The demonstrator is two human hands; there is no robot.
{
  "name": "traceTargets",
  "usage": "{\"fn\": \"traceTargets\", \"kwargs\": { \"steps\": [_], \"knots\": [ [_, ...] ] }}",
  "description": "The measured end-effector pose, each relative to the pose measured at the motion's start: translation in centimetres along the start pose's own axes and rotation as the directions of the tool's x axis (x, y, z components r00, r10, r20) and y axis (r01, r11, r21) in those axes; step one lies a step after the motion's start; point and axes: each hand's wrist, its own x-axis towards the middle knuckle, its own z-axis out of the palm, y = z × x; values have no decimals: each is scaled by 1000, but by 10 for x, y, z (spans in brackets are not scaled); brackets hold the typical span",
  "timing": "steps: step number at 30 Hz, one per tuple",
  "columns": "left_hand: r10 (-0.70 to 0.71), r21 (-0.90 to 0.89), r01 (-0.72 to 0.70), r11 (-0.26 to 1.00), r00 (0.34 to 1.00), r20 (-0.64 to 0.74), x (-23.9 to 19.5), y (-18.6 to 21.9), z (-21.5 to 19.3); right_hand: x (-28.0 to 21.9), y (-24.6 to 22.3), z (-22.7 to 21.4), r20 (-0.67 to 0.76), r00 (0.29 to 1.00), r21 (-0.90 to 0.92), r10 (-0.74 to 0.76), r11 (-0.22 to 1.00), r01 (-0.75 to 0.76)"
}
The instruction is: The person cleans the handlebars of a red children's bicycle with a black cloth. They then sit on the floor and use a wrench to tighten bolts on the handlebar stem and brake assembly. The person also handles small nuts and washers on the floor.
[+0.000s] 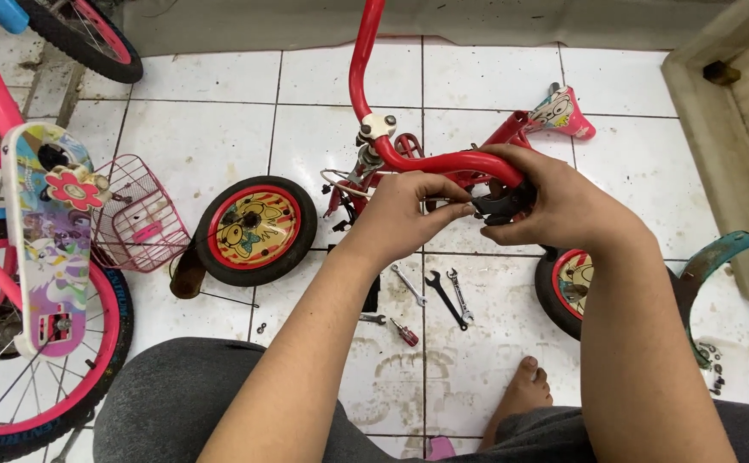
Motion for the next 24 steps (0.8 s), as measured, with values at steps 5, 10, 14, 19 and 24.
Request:
{"fn": "traceTargets", "kwargs": {
  "steps": [5,10,14,19,24],
  "knots": [
    [5,5,-5,1000,1000,6,-3,2,3,-1,-1,0,7,1000,0,-14,1000,14],
    [-12,-9,13,1000,999,33,-4,7,3,-1,0,-1,11,1000,8,-16,1000,15],
    [-89,108,87,990,996,11,-4,15,5,-2,-5,-1,12,1000,12,-6,1000,6],
    [-206,200,199,959,979,15,-3,26,0,-2,-6,-2,22,1000,16,16,1000,-17],
    [-329,264,291,920,938,112,1,26,3,0,-9,-2,26,1000,15,16,1000,-16]
  ]
}}
